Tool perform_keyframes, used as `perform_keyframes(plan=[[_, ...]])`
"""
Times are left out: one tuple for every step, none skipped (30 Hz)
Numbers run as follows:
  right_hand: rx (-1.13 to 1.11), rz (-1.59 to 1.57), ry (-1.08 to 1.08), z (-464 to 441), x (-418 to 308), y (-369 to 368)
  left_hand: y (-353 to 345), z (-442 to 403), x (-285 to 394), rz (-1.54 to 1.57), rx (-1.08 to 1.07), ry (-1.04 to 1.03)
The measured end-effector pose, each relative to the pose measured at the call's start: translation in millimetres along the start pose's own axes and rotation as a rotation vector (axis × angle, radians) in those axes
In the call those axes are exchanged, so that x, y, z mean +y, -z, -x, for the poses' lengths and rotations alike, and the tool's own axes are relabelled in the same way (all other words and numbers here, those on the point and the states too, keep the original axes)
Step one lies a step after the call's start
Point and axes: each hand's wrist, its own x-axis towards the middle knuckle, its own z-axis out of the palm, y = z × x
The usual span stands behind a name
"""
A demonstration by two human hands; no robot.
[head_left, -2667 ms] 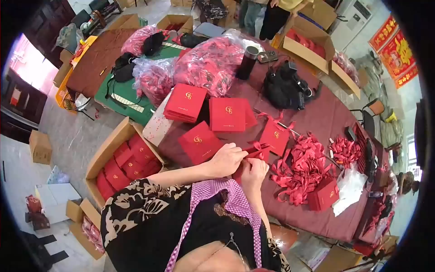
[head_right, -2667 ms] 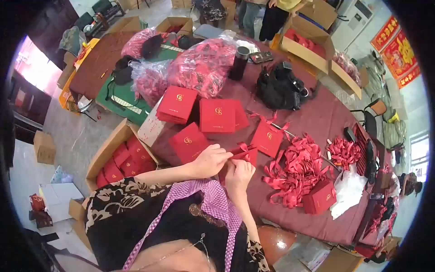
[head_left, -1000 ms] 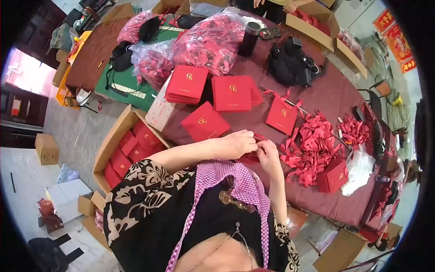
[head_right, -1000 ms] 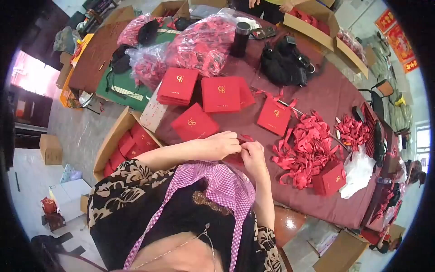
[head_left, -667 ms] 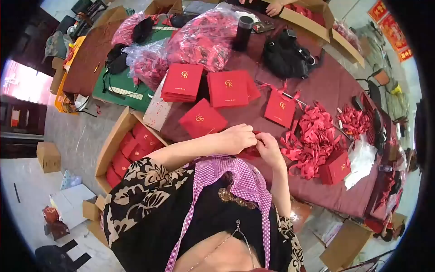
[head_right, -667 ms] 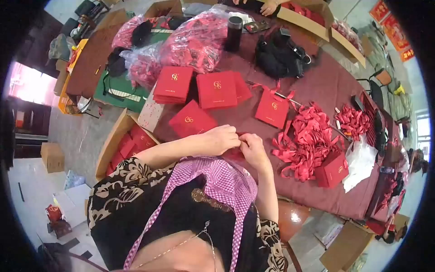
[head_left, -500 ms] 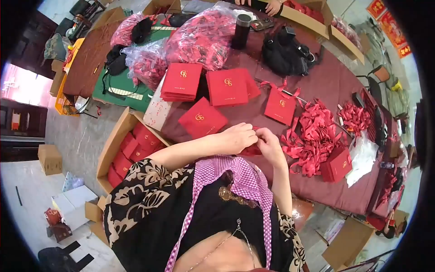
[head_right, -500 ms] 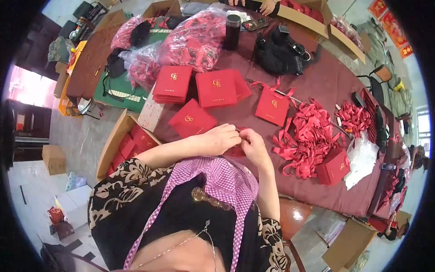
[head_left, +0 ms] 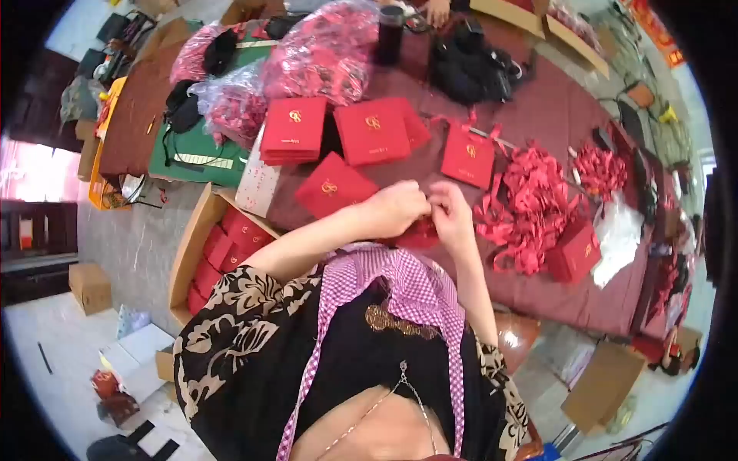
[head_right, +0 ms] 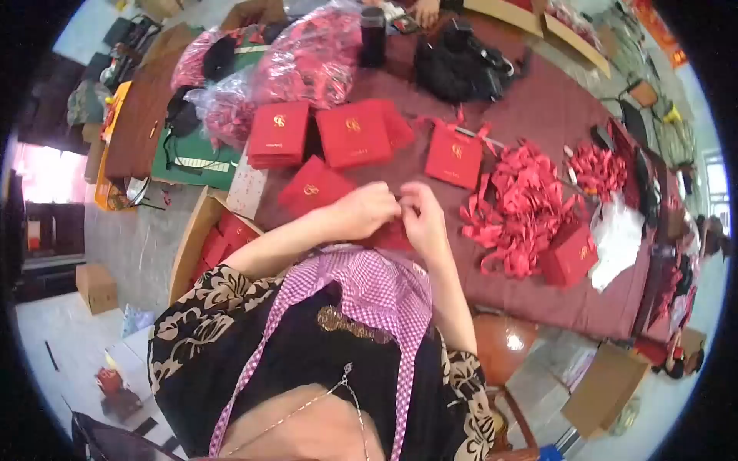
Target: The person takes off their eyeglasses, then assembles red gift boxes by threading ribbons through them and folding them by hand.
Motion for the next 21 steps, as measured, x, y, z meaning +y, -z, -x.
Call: perform_keyframes(plan=[[0.025, 0.072, 0.06, -1.5, -7.3, 1.9, -0.4, 0.2, -5.0, 0.004, 0.016, -0.035], [0.065, 0.001, 0.022, -4.8, -0.9, 3.1, 5.6, -2.6, -1.3, 0.057, 0.049, 0.024], [0.108, 0.071, 0.075, -9.8, -10.4, 5.9, 7.9, -4.1, -1.1, 0.096, 0.083, 0.084], [0.207, 0.278, 0.225, -10.3, -25.1, 16.3, 10.4, -4.8, -0.5, 0.132, 0.117, 0.145], [0.289, 0.348, 0.24, -11.7, -36.5, 23.2, 15.9, -5.7, 1.5, 0.137, 0.122, 0.222], [0.38, 0.146, 0.196, -9.7, -36.4, 26.4, 18.0, -4.6, 0.8, 0.129, 0.134, 0.243], [0.429, 0.282, 0.24, -6.9, -38.5, 32.3, 19.5, -4.2, -0.2, 0.119, 0.149, 0.265], [0.473, 0.419, 0.283, -2.5, -39.5, 37.8, 19.2, -3.7, -0.4, 0.123, 0.193, 0.284], [0.477, 0.505, 0.334, 3.0, -32.4, 38.7, 20.2, -3.4, -0.1, 0.125, 0.188, 0.284], [0.434, 0.553, 0.384, 7.0, -28.5, 35.8, 21.9, -3.5, 0.9, 0.124, 0.198, 0.314], [0.391, 0.6, 0.434, 10.9, -24.8, 31.9, 22.8, -4.1, 1.7, 0.123, 0.207, 0.343], [0.331, 0.631, 0.437, 15.6, -19.7, 26.8, 21.8, -4.3, 2.0, 0.126, 0.202, 0.345], [0.314, 0.675, 0.435, 20.0, -17.8, 20.3, 20.2, -4.4, 2.6, 0.116, 0.223, 0.354], [0.295, 0.717, 0.432, 23.3, -18.1, 13.0, 18.8, -4.4, 3.5, 0.105, 0.243, 0.364], [0.28, 0.759, 0.426, 24.8, -20.1, 6.9, 18.2, -5.3, 5.1, 0.105, 0.238, 0.366], [0.289, 0.785, 0.427, 25.1, -21.8, 1.6, 17.9, -6.7, 7.4, 0.106, 0.251, 0.38], [0.299, 0.812, 0.43, 25.1, -22.6, -2.1, 17.8, -7.3, 8.8, 0.105, 0.263, 0.393], [0.31, 0.855, 0.422, 24.6, -20.3, -4.5, 17.8, -7.0, 9.0, 0.105, 0.259, 0.392], [0.313, 0.854, 0.421, 23.6, -18.8, -4.5, 17.7, -7.0, 8.7, 0.077, 0.271, 0.374], [0.334, 0.875, 0.443, 22.7, -17.5, -4.2, 17.3, -7.0, 9.0, 0.05, 0.285, 0.357], [0.354, 0.894, 0.465, 21.8, -16.3, -4.3, 17.1, -7.1, 10.0, 0.049, 0.284, 0.357]])
